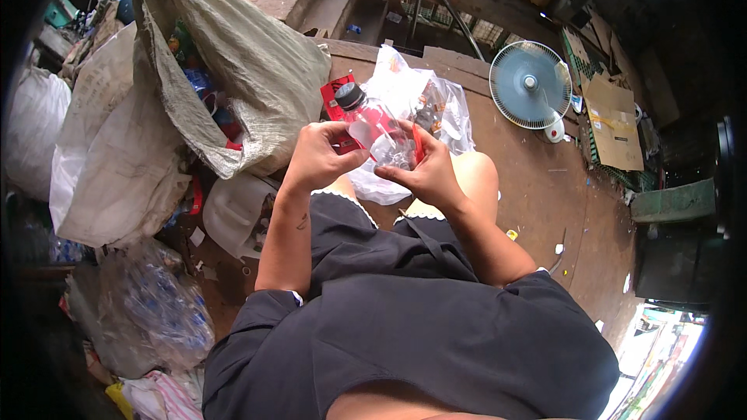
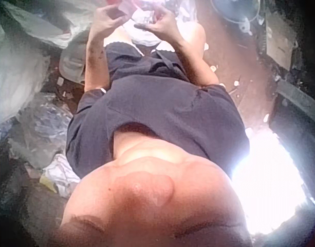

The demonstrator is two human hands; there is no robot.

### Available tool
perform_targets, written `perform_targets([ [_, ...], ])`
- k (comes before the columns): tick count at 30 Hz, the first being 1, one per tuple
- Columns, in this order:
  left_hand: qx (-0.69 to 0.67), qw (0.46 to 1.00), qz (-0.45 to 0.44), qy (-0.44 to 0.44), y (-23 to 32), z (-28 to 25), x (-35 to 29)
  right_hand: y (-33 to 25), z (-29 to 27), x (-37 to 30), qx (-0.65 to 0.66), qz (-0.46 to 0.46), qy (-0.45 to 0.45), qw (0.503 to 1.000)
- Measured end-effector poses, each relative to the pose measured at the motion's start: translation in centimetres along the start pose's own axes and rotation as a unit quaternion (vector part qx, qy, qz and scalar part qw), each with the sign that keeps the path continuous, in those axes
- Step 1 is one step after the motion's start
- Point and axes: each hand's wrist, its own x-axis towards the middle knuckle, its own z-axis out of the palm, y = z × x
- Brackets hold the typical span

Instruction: The person sits and removes paper labels from plastic bottles using a red-handled tool. They pick bottles from a plastic bag, scrape or peel off labels, and place the bottles into a large sack. The process repeats with multiple bottles of different sizes and brands.

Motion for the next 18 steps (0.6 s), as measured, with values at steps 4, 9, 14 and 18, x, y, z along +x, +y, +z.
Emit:
perform_targets([
  [4, 0.068, 0.997, 0.032, 0.008, -0.7, 0.0, 0.5, 0.5, 0.2, 0.5, -0.06, -0.058, 0.032, 0.996],
  [9, -0.054, 0.993, 0.028, 0.103, -2.2, 1.1, 1.2, 1.1, 0.4, 0.8, -0.043, -0.033, 0.04, 0.998],
  [14, -0.08, 0.971, 0.135, 0.183, -3.5, 4.8, 0.2, -0.2, 0.8, 1.5, -0.095, -0.055, 0.082, 0.991],
  [18, -0.128, 0.967, 0.138, 0.17, -5.0, 4.4, 0.6, -0.2, 0.8, 1.4, -0.108, -0.057, 0.086, 0.989],
])
